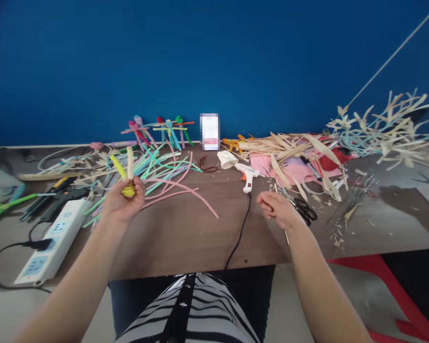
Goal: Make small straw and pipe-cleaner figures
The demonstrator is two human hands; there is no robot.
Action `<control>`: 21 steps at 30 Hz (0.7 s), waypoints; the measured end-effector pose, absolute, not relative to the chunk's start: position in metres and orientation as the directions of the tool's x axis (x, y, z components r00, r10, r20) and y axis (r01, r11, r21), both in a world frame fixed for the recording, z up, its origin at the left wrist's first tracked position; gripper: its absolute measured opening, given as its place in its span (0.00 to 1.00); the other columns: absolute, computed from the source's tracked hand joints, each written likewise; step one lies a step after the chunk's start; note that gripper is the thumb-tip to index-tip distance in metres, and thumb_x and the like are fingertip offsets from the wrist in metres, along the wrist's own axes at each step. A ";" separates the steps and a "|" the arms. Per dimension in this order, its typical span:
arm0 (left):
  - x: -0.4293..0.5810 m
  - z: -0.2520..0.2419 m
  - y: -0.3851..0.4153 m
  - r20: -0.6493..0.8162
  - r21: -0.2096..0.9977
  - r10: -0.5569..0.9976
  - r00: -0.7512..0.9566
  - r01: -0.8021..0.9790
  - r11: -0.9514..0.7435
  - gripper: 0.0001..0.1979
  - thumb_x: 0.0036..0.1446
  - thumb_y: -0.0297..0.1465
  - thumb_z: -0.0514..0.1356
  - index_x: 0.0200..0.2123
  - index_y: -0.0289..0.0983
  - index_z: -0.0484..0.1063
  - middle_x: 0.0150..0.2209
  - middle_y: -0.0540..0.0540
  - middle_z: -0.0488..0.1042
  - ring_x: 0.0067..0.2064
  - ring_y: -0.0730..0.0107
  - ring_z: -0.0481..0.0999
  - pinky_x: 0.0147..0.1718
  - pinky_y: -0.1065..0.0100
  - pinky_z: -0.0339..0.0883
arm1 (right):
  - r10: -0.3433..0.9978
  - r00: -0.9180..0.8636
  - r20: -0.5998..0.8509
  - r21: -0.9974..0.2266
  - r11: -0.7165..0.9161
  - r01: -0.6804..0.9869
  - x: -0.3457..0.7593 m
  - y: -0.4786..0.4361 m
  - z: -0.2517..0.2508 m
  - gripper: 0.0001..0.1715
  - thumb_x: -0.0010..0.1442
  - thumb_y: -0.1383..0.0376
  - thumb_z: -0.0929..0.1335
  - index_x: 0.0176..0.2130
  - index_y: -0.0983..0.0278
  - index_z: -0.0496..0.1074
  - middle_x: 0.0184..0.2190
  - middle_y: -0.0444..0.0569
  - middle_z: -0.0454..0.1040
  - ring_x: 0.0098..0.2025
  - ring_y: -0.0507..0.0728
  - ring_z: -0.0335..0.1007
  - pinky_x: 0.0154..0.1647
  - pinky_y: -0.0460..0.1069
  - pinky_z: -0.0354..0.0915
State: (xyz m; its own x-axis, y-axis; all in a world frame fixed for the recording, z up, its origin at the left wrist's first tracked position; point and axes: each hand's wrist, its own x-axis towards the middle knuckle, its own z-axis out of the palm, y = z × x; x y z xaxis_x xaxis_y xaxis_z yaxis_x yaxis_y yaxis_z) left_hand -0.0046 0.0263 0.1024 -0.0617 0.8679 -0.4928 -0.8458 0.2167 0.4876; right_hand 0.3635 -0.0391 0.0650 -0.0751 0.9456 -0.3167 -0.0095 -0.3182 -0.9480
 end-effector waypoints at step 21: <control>0.059 0.142 -0.042 -0.257 0.812 0.941 0.220 -0.479 0.334 0.04 0.39 0.21 0.61 0.24 0.31 0.71 0.24 0.47 0.73 0.24 0.78 0.71 0.20 0.80 0.66 | 0.966 -0.197 0.168 -0.944 0.215 0.250 0.228 -0.040 0.130 0.12 0.53 0.67 0.62 0.38 0.63 0.70 0.22 0.44 0.68 0.20 0.48 0.58 0.21 0.43 0.57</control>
State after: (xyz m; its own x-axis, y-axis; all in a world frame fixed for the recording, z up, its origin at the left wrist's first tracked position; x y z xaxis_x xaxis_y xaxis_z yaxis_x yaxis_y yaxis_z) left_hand 0.0585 -0.0417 0.1419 0.2203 0.9409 -0.2573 -0.4790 0.3342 0.8117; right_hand 0.2278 -0.0402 0.1301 -0.1971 0.9660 0.1675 0.2499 0.2147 -0.9442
